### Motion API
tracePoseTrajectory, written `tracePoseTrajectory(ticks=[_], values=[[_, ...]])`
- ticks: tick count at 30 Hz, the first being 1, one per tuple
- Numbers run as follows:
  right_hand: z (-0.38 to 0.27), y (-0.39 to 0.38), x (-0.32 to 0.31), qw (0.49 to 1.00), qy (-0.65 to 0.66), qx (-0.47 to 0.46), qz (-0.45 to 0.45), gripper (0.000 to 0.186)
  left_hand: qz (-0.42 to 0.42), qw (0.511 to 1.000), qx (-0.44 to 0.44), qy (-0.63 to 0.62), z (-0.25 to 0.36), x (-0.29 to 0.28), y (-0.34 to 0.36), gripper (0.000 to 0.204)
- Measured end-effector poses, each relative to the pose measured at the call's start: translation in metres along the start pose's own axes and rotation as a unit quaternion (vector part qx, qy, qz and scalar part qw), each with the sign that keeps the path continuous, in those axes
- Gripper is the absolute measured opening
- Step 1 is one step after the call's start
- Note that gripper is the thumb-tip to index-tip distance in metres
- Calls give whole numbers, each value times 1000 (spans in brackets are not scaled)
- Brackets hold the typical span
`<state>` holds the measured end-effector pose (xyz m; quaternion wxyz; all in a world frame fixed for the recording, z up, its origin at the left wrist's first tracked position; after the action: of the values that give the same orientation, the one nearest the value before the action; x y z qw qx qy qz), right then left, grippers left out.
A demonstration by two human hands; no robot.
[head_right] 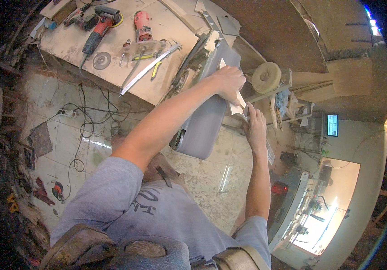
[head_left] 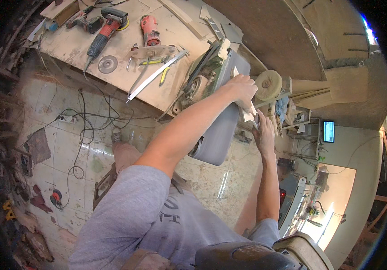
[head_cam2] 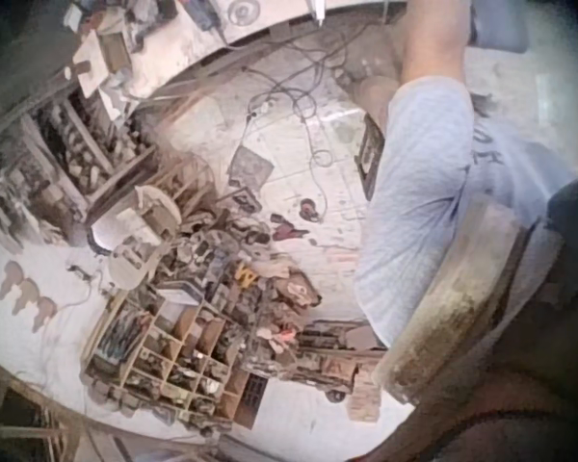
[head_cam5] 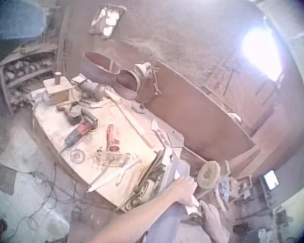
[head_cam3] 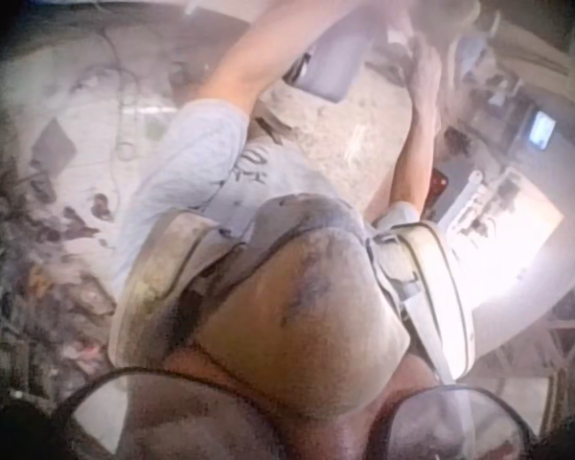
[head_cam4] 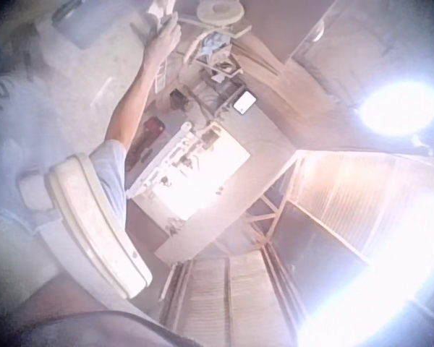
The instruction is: The person sands the back of a guitar neck using a belt sander, turning the neck to reach different sides, then measures the neck with a pair of calipers.
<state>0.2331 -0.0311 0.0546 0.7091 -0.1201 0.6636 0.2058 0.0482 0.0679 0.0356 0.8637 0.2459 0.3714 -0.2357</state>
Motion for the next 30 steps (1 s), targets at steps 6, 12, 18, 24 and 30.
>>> tracePoseTrajectory(ticks=[6,12,18,24,30], values=[[-8,16,-1,1000,-5,-4,10,78,21,999,-8,36,-8,-16,-12,72],[-14,39,8,999,-7,-8,49,71,-1,997,-45,58,-22,-32,-20,80],[-9,32,13,997,-6,-5,83,72,-14,997,-58,58,-20,-32,-24,75],[9,15,6,996,1,-21,82,73,25,998,-37,40,-8,-16,-18,61],[12,18,3,995,-8,-45,83,75,-8,996,-81,26,-4,-24,-20,60]])
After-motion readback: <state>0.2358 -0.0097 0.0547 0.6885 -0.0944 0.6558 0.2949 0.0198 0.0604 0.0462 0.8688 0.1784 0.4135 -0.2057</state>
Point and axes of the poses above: each hand's wrist, its own y-axis towards the middle knuckle, its own x-axis out of the palm, z = x × y, the point moved 5 cm from there along y, towards the middle knuckle, and after that the axes turned 4 degrees about -y, right-handed, at the moved point
